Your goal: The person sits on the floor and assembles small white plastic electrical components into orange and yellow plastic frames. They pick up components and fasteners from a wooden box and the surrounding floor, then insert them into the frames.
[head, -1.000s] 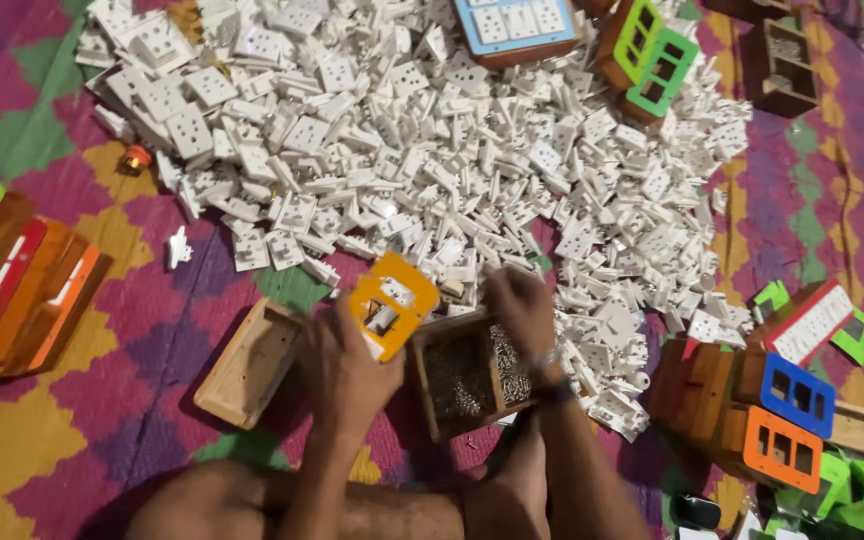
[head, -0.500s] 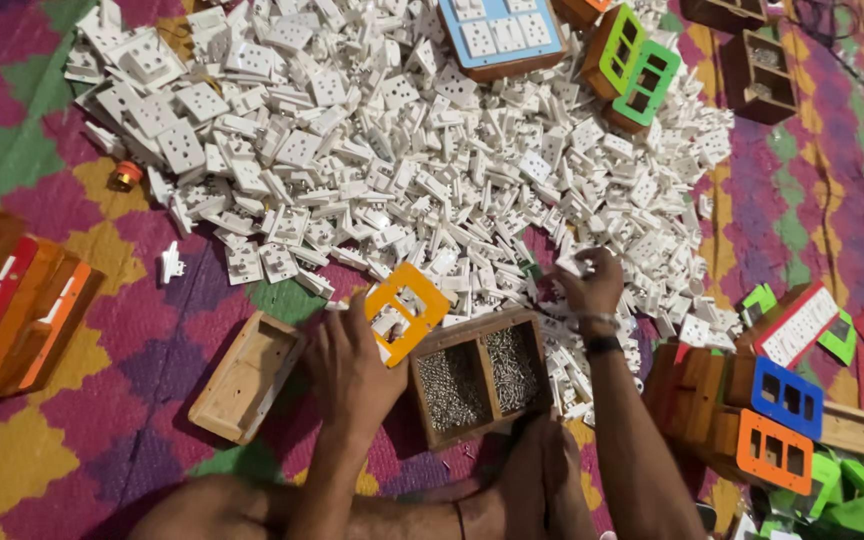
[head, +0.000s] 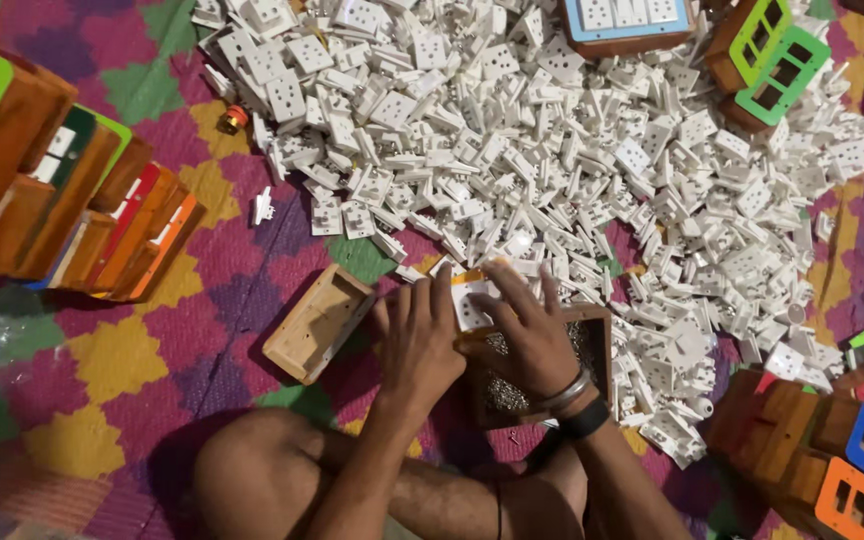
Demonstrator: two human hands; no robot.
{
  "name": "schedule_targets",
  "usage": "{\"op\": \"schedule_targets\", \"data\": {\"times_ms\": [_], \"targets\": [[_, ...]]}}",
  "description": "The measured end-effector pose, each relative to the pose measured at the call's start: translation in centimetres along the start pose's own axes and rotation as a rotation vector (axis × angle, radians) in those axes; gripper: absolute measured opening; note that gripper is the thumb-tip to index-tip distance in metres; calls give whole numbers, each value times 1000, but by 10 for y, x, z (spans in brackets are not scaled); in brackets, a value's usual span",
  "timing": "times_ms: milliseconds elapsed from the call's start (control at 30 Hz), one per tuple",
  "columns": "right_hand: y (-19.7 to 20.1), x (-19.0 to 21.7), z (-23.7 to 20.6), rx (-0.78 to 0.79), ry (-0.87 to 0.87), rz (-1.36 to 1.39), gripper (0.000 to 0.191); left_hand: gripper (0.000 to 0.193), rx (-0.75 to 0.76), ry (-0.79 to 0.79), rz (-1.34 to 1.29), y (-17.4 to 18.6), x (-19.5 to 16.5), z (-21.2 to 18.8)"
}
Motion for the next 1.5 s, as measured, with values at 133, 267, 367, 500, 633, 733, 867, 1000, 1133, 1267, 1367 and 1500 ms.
{"op": "schedule_targets", "data": {"times_ms": [133, 267, 367, 500, 633, 733, 867, 1000, 1133, 1267, 1367, 1500], "targets": [[3, 7, -7, -33, -30, -59, 53, 90, -36, -23, 22, 4, -1, 0], [-2, 14, -13, -47, -46, -170, 33, 79, -62, -56, 95, 6, -3, 1], [6, 4, -20, -145, -170, 33, 22, 77, -73, -47, 162, 8, -2, 3], [26, -55, -47, 185, -665, -17, 10, 80, -128, 3, 42, 11, 1, 5], [17, -91, -87, 630, -721, -221, 19, 82, -155, 37, 20, 12, 3, 6], [-3, -96, -99, 529, -625, -53, 21, 86, -130, 11, 22, 10, 1, 6], [-6, -95, -109, 336, -531, 60, 19, 86, -96, -14, 82, 7, -2, 4], [1, -105, -117, 322, -737, -53, 18, 88, -119, -34, 75, 7, -3, 1], [-5, -106, -120, 352, -821, -19, 14, 91, -119, -46, 52, 6, -3, -1], [6, -99, -112, 238, -717, 38, 21, 90, -126, -53, 74, 6, -3, -3], [22, -91, -100, 368, -677, 0, 15, 92, -140, -65, 71, 6, -4, -3], [37, -74, -79, 214, -817, 278, 13, 87, -143, -63, 95, 6, -5, -4]]}}
Point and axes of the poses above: each hand's wrist, its own z-axis towards the middle knuckle, its own y-axis out of the back of the hand, x = y × z, the point moved 4 cm from there along z, towards the middle knuckle, and after that the axes turned 4 degrees about x, right-handed, at the moved point
